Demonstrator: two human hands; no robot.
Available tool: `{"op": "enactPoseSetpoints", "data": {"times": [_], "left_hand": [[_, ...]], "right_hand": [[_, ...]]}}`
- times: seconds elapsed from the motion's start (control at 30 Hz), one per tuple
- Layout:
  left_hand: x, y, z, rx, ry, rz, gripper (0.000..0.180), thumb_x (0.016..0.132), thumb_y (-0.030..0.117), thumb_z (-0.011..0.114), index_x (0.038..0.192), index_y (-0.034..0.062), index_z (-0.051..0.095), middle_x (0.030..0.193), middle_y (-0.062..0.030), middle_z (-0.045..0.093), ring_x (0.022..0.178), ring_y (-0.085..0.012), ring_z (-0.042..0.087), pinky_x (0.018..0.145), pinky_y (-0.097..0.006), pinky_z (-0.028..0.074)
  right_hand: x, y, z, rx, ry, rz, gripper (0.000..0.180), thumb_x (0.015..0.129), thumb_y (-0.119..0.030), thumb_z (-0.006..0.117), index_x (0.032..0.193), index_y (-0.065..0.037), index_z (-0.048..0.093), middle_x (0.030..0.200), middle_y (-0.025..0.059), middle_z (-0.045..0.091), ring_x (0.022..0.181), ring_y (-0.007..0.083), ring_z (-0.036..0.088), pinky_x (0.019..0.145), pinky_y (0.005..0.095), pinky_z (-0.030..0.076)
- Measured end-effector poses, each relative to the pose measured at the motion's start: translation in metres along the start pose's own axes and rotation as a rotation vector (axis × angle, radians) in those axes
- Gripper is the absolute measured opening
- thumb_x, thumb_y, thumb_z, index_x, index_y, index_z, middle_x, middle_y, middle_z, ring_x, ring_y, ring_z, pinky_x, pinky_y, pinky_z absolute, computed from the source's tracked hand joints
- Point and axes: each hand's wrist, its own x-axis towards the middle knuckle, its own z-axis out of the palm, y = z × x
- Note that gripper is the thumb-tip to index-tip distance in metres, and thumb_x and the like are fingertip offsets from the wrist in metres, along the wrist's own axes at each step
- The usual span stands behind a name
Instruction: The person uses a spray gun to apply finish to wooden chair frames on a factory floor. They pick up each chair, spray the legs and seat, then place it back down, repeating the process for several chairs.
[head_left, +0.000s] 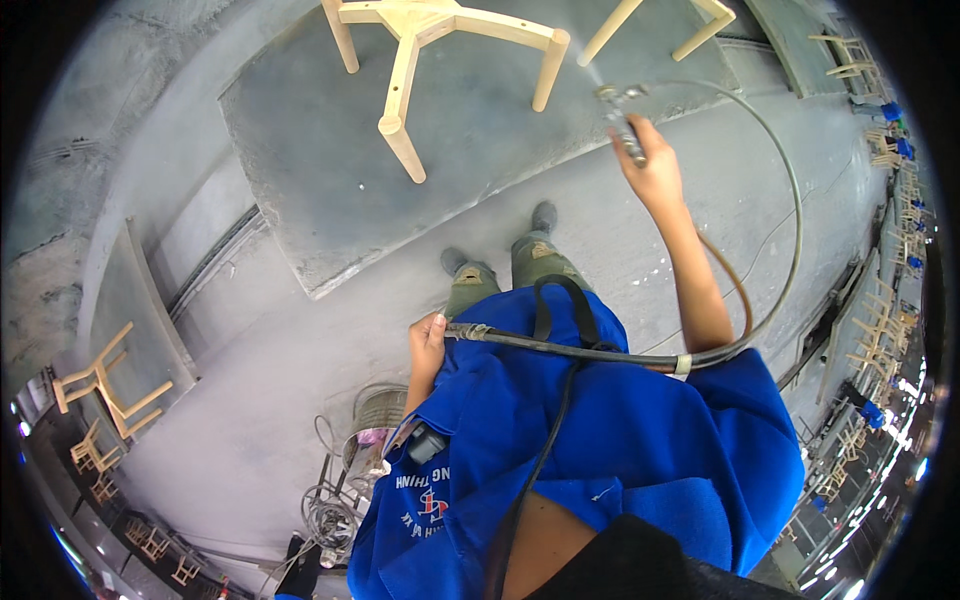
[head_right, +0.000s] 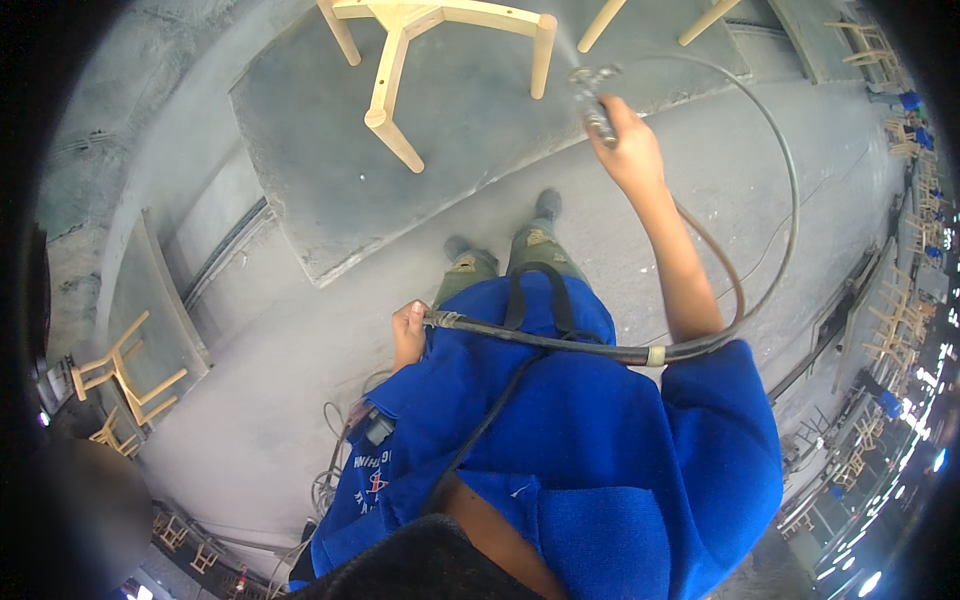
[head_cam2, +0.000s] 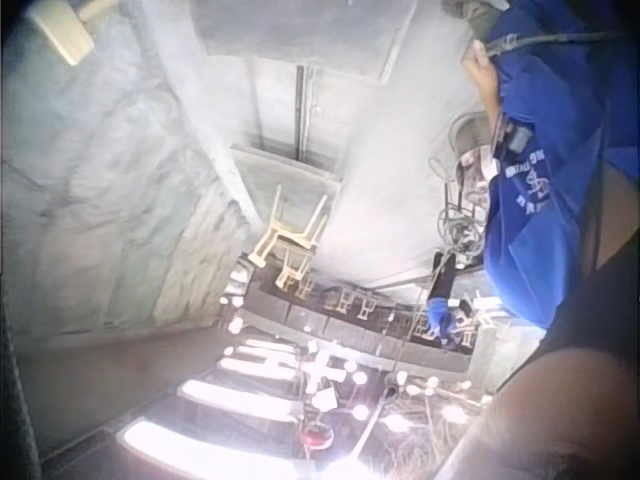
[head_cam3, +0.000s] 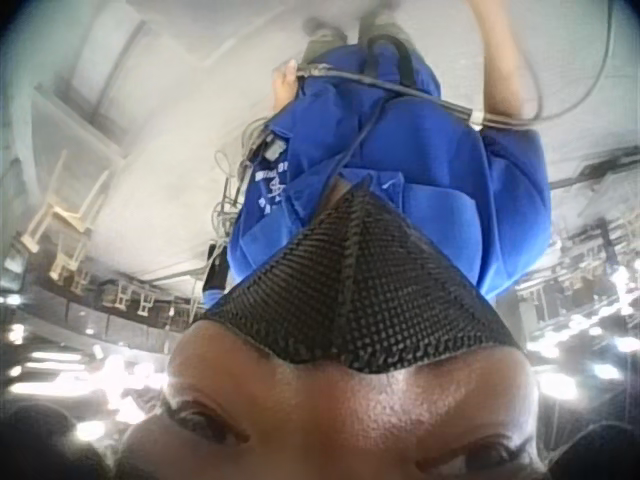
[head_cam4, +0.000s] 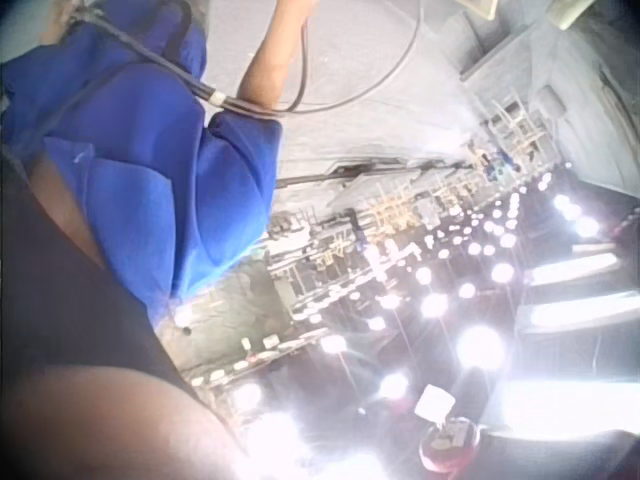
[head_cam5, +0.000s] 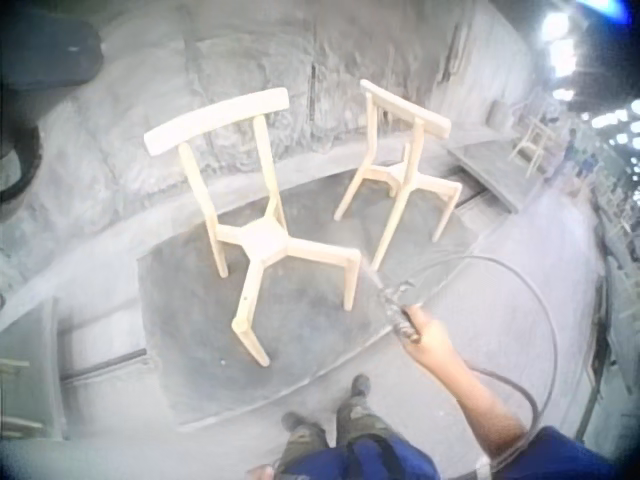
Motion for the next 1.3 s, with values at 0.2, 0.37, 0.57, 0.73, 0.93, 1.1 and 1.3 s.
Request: {"op": "enactPoseSetpoints", "data": {"times": [0.2, 0.37, 0.57, 0.73, 0.93, 1.1, 1.3], "left_hand": [[0.009, 0.013, -0.019, -0.012, 0.093, -0.05, 0.052, 0.101, 0.039, 0.053, 0.071, -0.0032, 0.055, 0.061, -0.0006, 0.047, 0.063, -0.0101, 0.042, 0.056, -0.031, 0.035], [0.006, 0.04, -0.006, 0.104, 0.053, -0.07, 0.048, 0.101, 0.035, 0.055, 0.07, -0.0022, 0.053, 0.059, -0.003, 0.043, 0.06, -0.0109, 0.04, 0.054, -0.032, 0.034], [0.016, 0.065, 0.025, 0.134, 0.117, -0.07, 0.048, 0.1, 0.033, 0.057, 0.069, -0.0021, 0.05, 0.058, -0.0049, 0.041, 0.06, -0.0116, 0.038, 0.054, -0.033, 0.035], [0.025, 0.077, 0.045, 0.189, 0.015, -0.163, 0.049, 0.1, 0.034, 0.058, 0.069, -0.0031, 0.05, 0.058, -0.0064, 0.041, 0.06, -0.0118, 0.038, 0.054, -0.034, 0.036], [0.023, 0.092, 0.048, 0.256, 0.055, -0.228, 0.051, 0.1, 0.036, 0.057, 0.069, -0.0035, 0.052, 0.057, -0.0061, 0.041, 0.06, -0.0116, 0.038, 0.054, -0.034, 0.036], [0.012, 0.09, 0.015, 0.306, 0.132, -0.341, 0.05, 0.101, 0.036, 0.057, 0.07, -0.0031, 0.053, 0.058, -0.005, 0.042, 0.06, -0.0113, 0.038, 0.054, -0.033, 0.035], [0.0, 0.066, -0.043, 0.31, 0.196, -0.353, 0.053, 0.102, 0.036, 0.056, 0.066, -0.0012, 0.046, 0.059, -0.0011, 0.038, 0.061, -0.0102, 0.035, 0.052, -0.034, 0.031]], "right_hand": [[0.006, 0.0, 0.037, 0.522, 0.291, 0.556, 0.03, 0.094, -0.029, 0.072, 0.1, 0.0, 0.067, 0.073, -0.0031, 0.061, 0.064, 0.0038, 0.051, 0.058, 0.0234, 0.042], [0.043, -0.012, 0.088, 0.723, 0.074, 0.416, 0.026, 0.093, -0.027, 0.073, 0.088, -0.002, 0.067, 0.069, -0.0027, 0.06, 0.063, 0.0051, 0.053, 0.059, 0.0234, 0.042], [0.059, -0.03, 0.091, 0.886, -0.339, 0.348, 0.026, 0.091, -0.028, 0.073, 0.083, -0.004, 0.066, 0.068, -0.0015, 0.061, 0.063, 0.0059, 0.056, 0.059, 0.0238, 0.043], [0.028, -0.005, 0.085, 1.169, -0.641, 0.476, 0.031, 0.096, -0.033, 0.066, 0.095, -0.003, 0.066, 0.074, 0.004, 0.065, 0.065, 0.0105, 0.06, 0.046, 0.0231, 0.038], [-0.015, 0.013, 0.16, 1.585, -0.579, 0.948, 0.039, 0.1, -0.042, 0.057, 0.099, -0.004, 0.06, 0.069, 0.0047, 0.057, 0.061, 0.0157, 0.059, 0.039, 0.022, 0.033], [-0.045, 0.031, 0.243, 1.417, -0.433, 1.186, 0.033, 0.097, -0.039, 0.065, 0.094, -0.006, 0.06, 0.068, 0.0044, 0.059, 0.057, 0.0167, 0.06, 0.04, 0.0255, 0.033], [-0.074, 0.038, 0.297, 1.217, -0.344, 1.245, 0.03, 0.095, -0.038, 0.067, 0.093, -0.009, 0.062, 0.066, 0.0028, 0.059, 0.055, 0.0158, 0.059, 0.041, 0.0274, 0.034]]}}
